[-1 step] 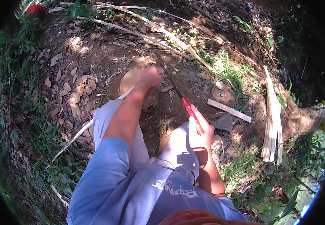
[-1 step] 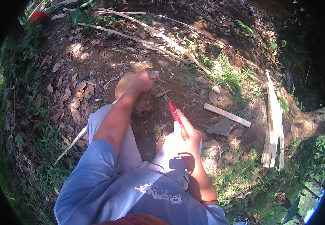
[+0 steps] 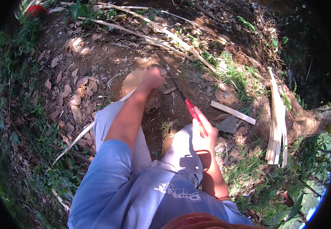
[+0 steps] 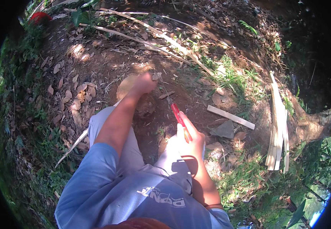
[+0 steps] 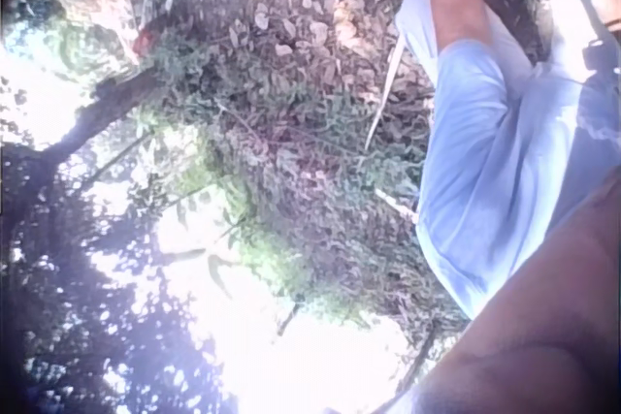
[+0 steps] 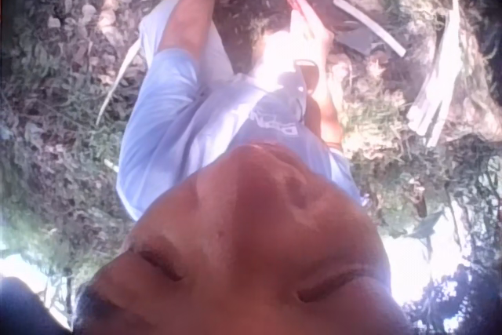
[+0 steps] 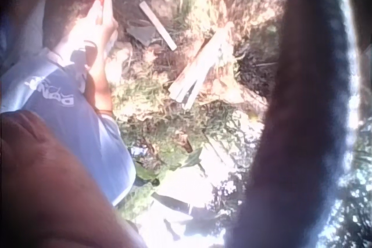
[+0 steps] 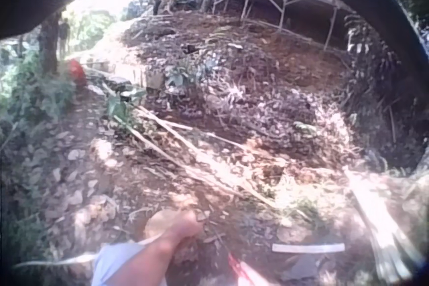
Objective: The person sits on the ground in a wooded area and uses a red-handled saw to cut a small piece of light-colored wood. They hold the wood with their left hand and saw it with their right hand, producing wood shavings and small cut pieces.
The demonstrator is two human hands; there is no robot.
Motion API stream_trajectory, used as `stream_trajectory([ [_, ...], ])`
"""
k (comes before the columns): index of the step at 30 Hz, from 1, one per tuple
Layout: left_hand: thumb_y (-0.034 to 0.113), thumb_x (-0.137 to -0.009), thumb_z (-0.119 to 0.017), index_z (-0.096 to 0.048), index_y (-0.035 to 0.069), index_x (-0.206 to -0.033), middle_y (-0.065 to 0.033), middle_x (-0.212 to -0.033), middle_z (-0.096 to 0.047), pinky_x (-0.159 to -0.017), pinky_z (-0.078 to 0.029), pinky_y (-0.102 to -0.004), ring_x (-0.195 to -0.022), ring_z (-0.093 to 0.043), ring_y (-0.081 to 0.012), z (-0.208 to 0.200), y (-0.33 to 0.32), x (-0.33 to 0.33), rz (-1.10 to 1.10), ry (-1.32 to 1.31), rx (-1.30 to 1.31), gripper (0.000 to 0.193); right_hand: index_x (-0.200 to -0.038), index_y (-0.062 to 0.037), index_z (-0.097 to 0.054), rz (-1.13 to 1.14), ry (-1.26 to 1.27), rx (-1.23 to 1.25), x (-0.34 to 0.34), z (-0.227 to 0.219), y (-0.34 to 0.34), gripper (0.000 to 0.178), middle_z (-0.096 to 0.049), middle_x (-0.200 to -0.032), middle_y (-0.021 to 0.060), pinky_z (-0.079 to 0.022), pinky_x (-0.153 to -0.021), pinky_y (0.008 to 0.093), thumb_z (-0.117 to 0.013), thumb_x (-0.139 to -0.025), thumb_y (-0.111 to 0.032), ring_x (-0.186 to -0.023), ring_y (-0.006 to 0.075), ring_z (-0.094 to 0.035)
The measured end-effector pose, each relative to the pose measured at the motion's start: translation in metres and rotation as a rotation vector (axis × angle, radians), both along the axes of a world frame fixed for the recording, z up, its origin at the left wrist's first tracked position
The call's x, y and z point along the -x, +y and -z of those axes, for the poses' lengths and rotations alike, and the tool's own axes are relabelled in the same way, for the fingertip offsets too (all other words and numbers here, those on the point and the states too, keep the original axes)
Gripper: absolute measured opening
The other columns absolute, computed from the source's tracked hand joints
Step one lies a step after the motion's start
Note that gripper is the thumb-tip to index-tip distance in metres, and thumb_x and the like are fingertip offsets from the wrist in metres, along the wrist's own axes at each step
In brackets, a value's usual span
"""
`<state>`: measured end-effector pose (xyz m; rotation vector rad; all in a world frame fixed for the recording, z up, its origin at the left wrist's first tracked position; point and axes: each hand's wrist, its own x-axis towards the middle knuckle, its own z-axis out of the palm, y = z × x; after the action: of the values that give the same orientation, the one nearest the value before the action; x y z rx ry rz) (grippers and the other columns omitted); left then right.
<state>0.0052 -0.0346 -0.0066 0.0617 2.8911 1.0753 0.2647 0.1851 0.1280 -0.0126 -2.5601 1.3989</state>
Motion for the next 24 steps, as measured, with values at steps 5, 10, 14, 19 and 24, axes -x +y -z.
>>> stream_trajectory([
  [5,0.043,-0.089,-0.078,-0.082,0.003,-0.099,-0.0223,-0.105,-0.079,-0.104,-0.055,-0.0514,-0.102,-0.075,-0.0432,-0.008,0.002,-0.009,0.074,0.049,0.093,0.041,-0.147,-0.0087,-0.069,-0.010,0.006,-0.009,-0.003,-0.007,-0.006,0.040,-0.066,-0.083,-0.0053,-0.040,-0.063,0.0214,-0.065,-0.108,-0.010,-0.067,0.0025,-0.047],
  [10,0.034,-0.088,-0.077,-0.082,0.004,-0.097,-0.0207,-0.103,-0.079,-0.092,-0.061,-0.0493,-0.101,-0.076,-0.0408,0.005,0.004,-0.003,-0.015,0.140,0.119,0.032,-0.147,-0.0029,-0.067,0.024,0.007,0.143,0.013,-0.018,0.000,0.041,-0.076,-0.097,-0.0008,-0.047,-0.068,0.0223,-0.066,-0.108,-0.012,-0.075,0.0031,-0.057],
  [14,0.026,-0.089,-0.073,-0.082,0.005,-0.097,-0.0198,-0.104,-0.080,-0.093,-0.061,-0.0492,-0.104,-0.076,-0.0397,0.006,0.006,-0.006,-0.061,0.137,0.107,0.025,-0.146,0.0003,-0.067,-0.020,0.170,0.080,0.040,-0.039,-0.011,0.039,-0.079,-0.111,0.0080,-0.052,-0.078,0.0236,-0.064,-0.109,-0.012,-0.088,0.0056,-0.065],
  [19,0.021,-0.089,-0.071,-0.083,0.007,-0.099,-0.0187,-0.107,-0.080,-0.094,-0.061,-0.0486,-0.103,-0.077,-0.0389,0.012,0.001,-0.007,-0.059,0.131,0.159,0.021,-0.143,0.0018,-0.068,-0.113,0.217,0.152,0.125,-0.002,-0.036,0.039,-0.080,-0.120,0.0164,-0.054,-0.089,0.0277,-0.064,-0.110,-0.017,-0.100,0.0114,-0.071],
  [24,0.027,-0.086,-0.079,-0.082,0.006,-0.097,-0.0182,-0.103,-0.080,-0.091,-0.061,-0.0485,-0.099,-0.077,-0.0372,0.012,0.010,-0.001,-0.063,0.178,0.164,0.024,-0.141,0.0018,-0.069,-0.204,0.326,0.124,0.189,0.033,-0.060,0.039,-0.080,-0.119,0.0173,-0.056,-0.092,0.0325,-0.062,-0.111,-0.022,-0.104,0.0169,-0.074],
])
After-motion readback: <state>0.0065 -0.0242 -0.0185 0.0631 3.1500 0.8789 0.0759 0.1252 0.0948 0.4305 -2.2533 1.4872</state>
